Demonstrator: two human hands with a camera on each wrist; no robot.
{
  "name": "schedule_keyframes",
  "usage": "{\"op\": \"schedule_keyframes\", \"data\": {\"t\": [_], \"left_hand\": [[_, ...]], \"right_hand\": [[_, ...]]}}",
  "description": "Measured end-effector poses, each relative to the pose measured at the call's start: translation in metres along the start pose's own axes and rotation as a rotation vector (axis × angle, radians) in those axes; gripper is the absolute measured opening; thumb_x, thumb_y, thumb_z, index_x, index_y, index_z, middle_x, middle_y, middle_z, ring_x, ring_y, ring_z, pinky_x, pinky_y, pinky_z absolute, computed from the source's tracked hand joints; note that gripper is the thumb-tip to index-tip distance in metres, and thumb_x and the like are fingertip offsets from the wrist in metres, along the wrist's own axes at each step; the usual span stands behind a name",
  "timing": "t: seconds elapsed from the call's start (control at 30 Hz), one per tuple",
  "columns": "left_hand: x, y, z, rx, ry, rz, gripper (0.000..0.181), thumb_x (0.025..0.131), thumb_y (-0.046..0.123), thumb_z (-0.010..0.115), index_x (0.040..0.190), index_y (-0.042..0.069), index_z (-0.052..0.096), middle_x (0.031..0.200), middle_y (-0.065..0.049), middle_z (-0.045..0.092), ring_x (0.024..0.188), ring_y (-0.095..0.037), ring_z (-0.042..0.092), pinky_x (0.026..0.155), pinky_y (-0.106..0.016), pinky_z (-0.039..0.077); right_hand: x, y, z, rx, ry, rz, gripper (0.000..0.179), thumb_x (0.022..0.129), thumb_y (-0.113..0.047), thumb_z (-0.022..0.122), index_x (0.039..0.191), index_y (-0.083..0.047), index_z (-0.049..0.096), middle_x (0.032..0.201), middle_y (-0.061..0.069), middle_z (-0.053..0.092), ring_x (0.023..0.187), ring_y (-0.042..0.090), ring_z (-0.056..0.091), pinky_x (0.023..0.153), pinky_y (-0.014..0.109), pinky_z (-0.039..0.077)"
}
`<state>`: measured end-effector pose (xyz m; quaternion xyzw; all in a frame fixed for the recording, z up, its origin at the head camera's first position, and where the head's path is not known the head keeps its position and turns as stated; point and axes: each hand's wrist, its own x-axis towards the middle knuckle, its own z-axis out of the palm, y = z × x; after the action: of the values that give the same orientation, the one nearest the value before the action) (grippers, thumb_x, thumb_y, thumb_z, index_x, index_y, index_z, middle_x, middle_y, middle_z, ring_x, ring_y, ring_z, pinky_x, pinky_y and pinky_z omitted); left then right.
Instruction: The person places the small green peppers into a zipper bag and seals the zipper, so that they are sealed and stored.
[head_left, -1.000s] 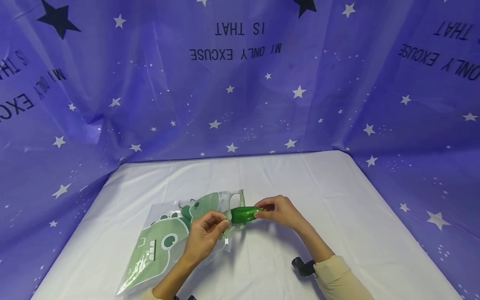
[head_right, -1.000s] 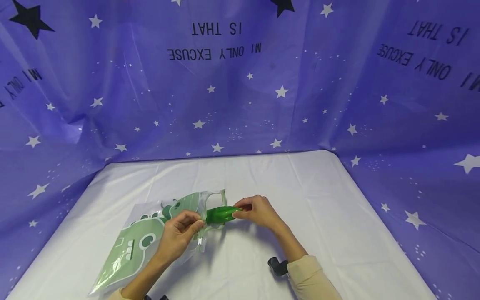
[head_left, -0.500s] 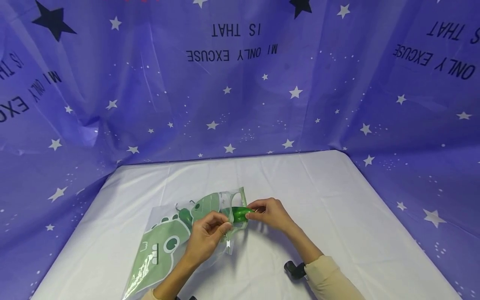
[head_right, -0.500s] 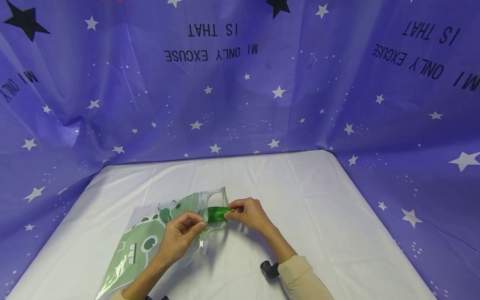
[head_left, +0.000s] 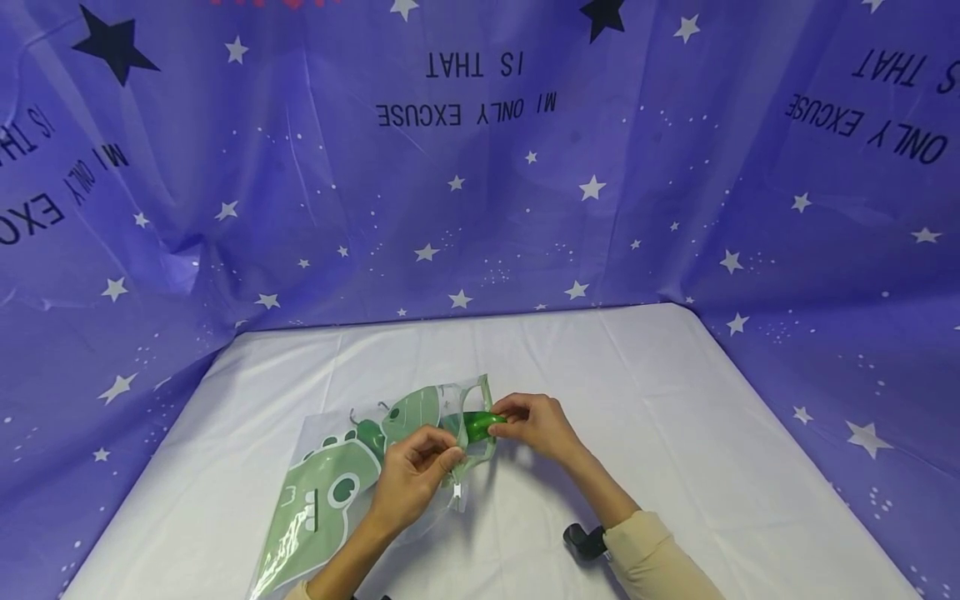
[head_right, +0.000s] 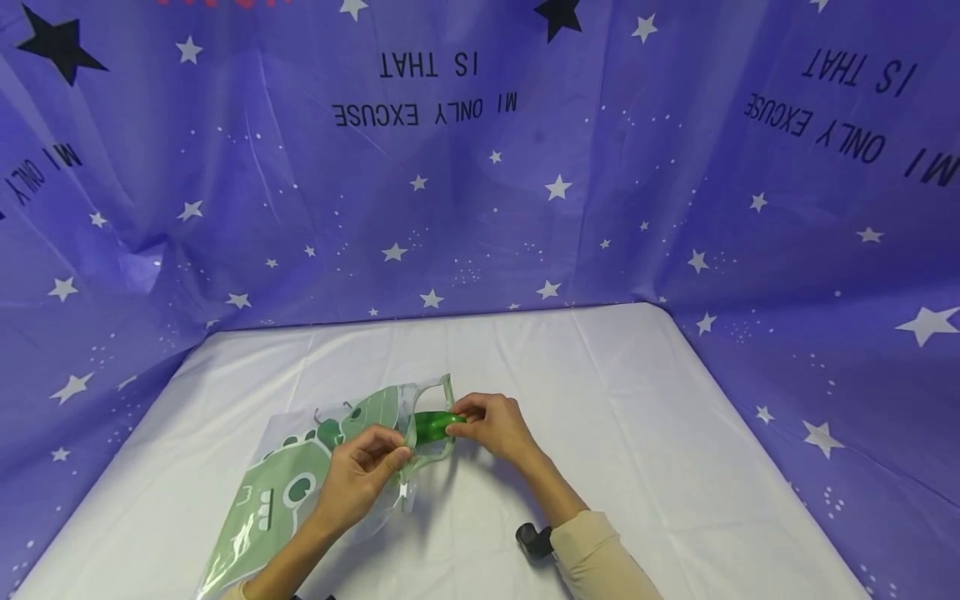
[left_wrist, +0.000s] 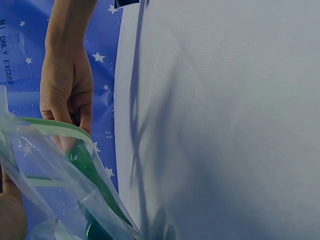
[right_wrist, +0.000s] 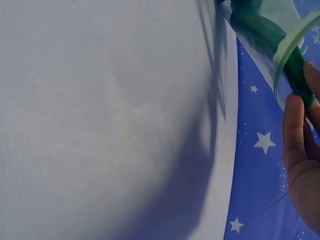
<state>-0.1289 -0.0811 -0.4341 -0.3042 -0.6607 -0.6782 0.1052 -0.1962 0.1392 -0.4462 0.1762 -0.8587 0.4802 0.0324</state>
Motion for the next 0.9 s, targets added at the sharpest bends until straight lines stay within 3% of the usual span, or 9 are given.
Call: {"op": "schedule_keyframes", "data": {"t": [0.2,0.37,0.6,0.9], "left_hand": [[0.0,0.002,0.002,-0.008,-0.01,-0.006,0.009,0.086,-0.01,0.062,0.092,-0.004,0.061,0.08,-0.02,0.064,0.075,-0.014,0.064,0.062,-0.022,0.053],[0.0,0.002,0.003,-0.015,-0.008,-0.062,0.007,0.086,-0.005,0.065,0.091,-0.002,0.061,0.08,-0.018,0.065,0.074,-0.014,0.064,0.061,-0.021,0.052],[0.002,0.001,0.004,-0.022,-0.034,0.009,0.009,0.086,-0.01,0.061,0.093,-0.004,0.06,0.08,-0.02,0.064,0.074,-0.014,0.064,0.058,-0.022,0.051],[0.004,0.001,0.007,-0.029,-0.04,0.001,0.008,0.087,-0.009,0.062,0.093,-0.004,0.06,0.081,-0.019,0.064,0.076,-0.013,0.065,0.062,-0.022,0.053]], "right_hand": [[0.0,0.0,0.006,0.031,0.043,-0.01,0.024,0.072,-0.017,0.083,0.094,-0.016,0.074,0.078,-0.007,0.069,0.069,0.007,0.063,0.063,0.024,0.053],[0.0,-0.003,0.013,0.04,0.049,-0.019,0.022,0.075,-0.008,0.079,0.095,-0.013,0.074,0.079,-0.003,0.07,0.071,0.007,0.065,0.065,0.022,0.054],[0.002,-0.004,0.018,0.004,0.057,-0.082,0.019,0.076,-0.005,0.078,0.094,-0.01,0.074,0.084,-0.001,0.072,0.072,0.007,0.067,0.065,0.021,0.054],[0.004,-0.004,0.023,0.008,0.044,-0.081,0.016,0.077,-0.012,0.08,0.091,-0.012,0.075,0.083,-0.005,0.072,0.07,0.005,0.066,0.063,0.02,0.054]]}}
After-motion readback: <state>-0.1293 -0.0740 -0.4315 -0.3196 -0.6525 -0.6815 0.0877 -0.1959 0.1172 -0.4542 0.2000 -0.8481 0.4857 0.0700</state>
